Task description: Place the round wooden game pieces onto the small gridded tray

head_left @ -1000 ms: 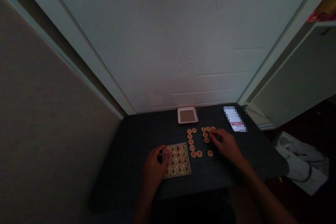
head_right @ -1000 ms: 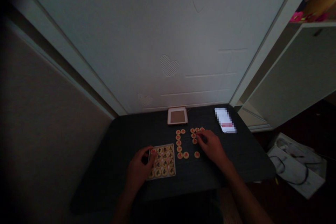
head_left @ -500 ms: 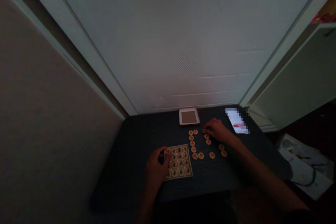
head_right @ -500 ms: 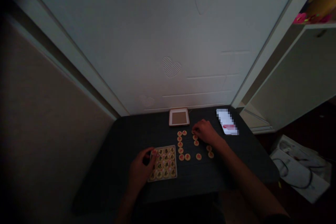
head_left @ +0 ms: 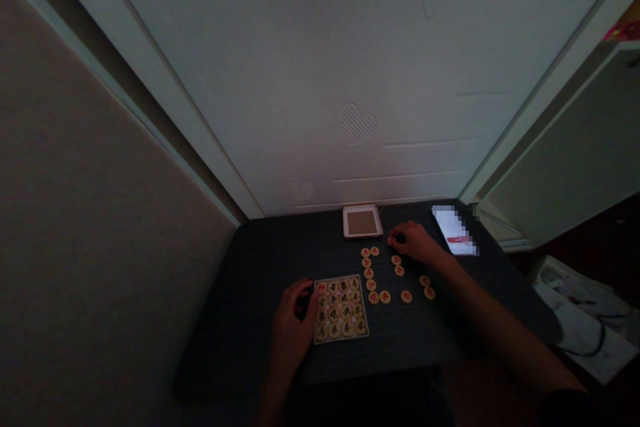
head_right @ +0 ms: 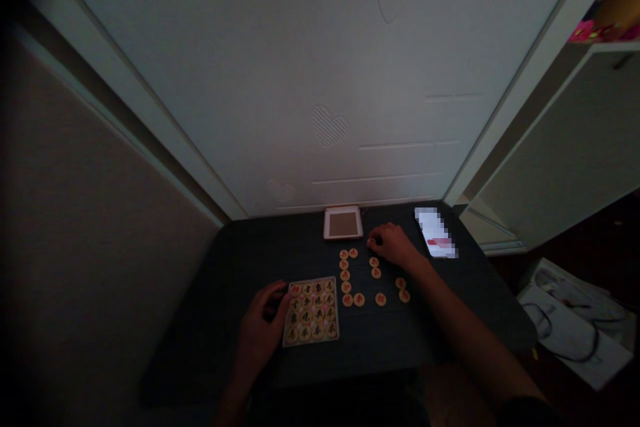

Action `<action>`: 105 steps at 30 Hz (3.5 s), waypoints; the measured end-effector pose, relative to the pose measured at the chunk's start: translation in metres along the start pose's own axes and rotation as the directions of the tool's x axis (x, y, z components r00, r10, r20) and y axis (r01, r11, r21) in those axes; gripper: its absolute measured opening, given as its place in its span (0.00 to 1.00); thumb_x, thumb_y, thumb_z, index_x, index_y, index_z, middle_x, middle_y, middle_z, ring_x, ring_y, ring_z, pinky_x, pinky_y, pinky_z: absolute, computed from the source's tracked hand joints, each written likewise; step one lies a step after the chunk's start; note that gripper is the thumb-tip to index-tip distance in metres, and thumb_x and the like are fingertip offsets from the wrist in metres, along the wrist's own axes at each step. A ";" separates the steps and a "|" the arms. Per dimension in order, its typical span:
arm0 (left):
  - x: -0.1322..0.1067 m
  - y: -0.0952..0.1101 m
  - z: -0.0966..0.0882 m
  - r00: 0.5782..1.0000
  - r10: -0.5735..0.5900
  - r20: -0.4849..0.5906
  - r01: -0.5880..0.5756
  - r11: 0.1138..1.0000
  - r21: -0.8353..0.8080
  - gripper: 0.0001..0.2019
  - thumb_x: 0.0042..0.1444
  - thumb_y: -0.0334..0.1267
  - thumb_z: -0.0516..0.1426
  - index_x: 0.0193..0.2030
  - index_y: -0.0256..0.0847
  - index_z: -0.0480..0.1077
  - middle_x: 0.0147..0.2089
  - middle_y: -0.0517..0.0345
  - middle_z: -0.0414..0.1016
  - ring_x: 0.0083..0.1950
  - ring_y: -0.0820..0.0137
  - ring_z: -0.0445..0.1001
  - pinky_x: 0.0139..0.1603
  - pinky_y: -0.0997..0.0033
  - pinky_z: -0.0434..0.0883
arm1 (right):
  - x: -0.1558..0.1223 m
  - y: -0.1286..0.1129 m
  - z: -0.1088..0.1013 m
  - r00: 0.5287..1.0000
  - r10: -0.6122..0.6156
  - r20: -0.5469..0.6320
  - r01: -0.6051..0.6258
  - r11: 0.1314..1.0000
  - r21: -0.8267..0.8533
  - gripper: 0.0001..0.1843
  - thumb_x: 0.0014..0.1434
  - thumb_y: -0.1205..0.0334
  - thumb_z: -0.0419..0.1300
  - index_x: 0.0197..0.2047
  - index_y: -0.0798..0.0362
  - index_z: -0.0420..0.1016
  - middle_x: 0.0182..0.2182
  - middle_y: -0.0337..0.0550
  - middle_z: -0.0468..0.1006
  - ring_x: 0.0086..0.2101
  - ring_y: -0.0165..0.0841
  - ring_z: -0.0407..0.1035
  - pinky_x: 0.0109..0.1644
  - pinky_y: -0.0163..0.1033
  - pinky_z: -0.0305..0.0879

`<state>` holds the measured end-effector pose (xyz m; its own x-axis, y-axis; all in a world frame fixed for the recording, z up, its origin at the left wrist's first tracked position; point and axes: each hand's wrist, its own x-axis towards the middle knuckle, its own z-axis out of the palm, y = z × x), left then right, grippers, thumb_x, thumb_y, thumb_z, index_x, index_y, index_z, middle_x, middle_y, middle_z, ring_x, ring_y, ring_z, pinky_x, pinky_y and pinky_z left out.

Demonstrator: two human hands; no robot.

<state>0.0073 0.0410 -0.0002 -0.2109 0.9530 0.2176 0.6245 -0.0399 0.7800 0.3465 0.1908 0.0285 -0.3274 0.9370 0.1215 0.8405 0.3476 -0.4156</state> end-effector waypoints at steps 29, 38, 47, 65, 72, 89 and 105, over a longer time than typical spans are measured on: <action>-0.040 0.075 0.012 0.865 -0.157 0.477 0.431 0.719 -0.545 0.15 0.56 0.48 0.66 0.45 0.41 0.80 0.47 0.48 0.86 0.47 0.58 0.84 0.48 0.63 0.80 | -0.143 -0.146 0.053 0.941 -0.172 -0.293 0.295 0.841 0.454 0.16 0.68 0.66 0.60 0.58 0.47 0.74 0.51 0.48 0.80 0.52 0.40 0.76 0.58 0.46 0.74; -0.039 0.069 0.009 0.864 -0.136 0.485 0.393 0.786 -0.478 0.12 0.56 0.46 0.66 0.41 0.41 0.80 0.41 0.52 0.86 0.44 0.61 0.84 0.47 0.67 0.78 | -0.156 -0.153 0.065 0.939 -0.133 -0.318 0.290 0.805 0.518 0.18 0.67 0.70 0.59 0.57 0.46 0.73 0.52 0.47 0.80 0.52 0.38 0.75 0.58 0.44 0.74; -0.043 0.071 0.010 0.841 -0.101 0.531 0.407 0.765 -0.498 0.12 0.60 0.46 0.64 0.46 0.43 0.80 0.48 0.51 0.85 0.48 0.60 0.83 0.51 0.65 0.77 | -0.159 -0.150 0.068 0.955 -0.018 -0.296 0.193 0.797 0.573 0.15 0.66 0.65 0.61 0.56 0.46 0.75 0.49 0.46 0.82 0.50 0.38 0.77 0.56 0.43 0.75; -0.043 0.079 -0.001 0.838 -0.049 0.543 0.368 0.786 -0.497 0.12 0.62 0.43 0.62 0.50 0.46 0.77 0.54 0.51 0.83 0.53 0.60 0.82 0.59 0.60 0.75 | -0.154 -0.158 0.047 0.973 0.226 -0.034 -0.107 0.582 0.806 0.16 0.63 0.51 0.66 0.52 0.45 0.82 0.46 0.44 0.86 0.45 0.42 0.80 0.53 0.47 0.75; -0.041 0.079 -0.003 0.838 -0.036 0.544 0.337 0.819 -0.464 0.12 0.61 0.42 0.63 0.51 0.46 0.79 0.52 0.51 0.84 0.53 0.59 0.82 0.59 0.59 0.75 | -0.155 -0.157 0.047 0.963 0.266 0.037 -0.166 0.479 0.862 0.16 0.63 0.48 0.66 0.49 0.46 0.83 0.46 0.45 0.86 0.47 0.43 0.79 0.56 0.48 0.73; -0.039 0.079 -0.006 0.883 -0.022 0.470 0.224 0.898 -0.378 0.11 0.59 0.44 0.64 0.47 0.48 0.81 0.46 0.53 0.86 0.47 0.58 0.83 0.55 0.58 0.77 | -0.151 -0.158 0.048 0.949 0.305 0.081 -0.195 0.366 0.910 0.18 0.60 0.44 0.67 0.44 0.49 0.84 0.42 0.47 0.86 0.45 0.44 0.80 0.54 0.49 0.73; -0.039 0.069 -0.001 0.923 0.051 0.382 0.058 0.961 -0.269 0.12 0.55 0.43 0.67 0.47 0.52 0.81 0.48 0.56 0.85 0.50 0.57 0.82 0.56 0.59 0.75 | -0.142 -0.162 0.053 0.939 0.314 0.141 -0.216 0.218 0.952 0.20 0.55 0.43 0.70 0.39 0.51 0.83 0.36 0.45 0.86 0.38 0.41 0.81 0.44 0.43 0.76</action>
<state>0.0582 0.0005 0.0452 0.1244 0.9921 0.0168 0.3859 -0.0640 0.9203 0.2335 0.0000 0.0306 -0.1048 0.9841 -0.1434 -0.1572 -0.1588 -0.9747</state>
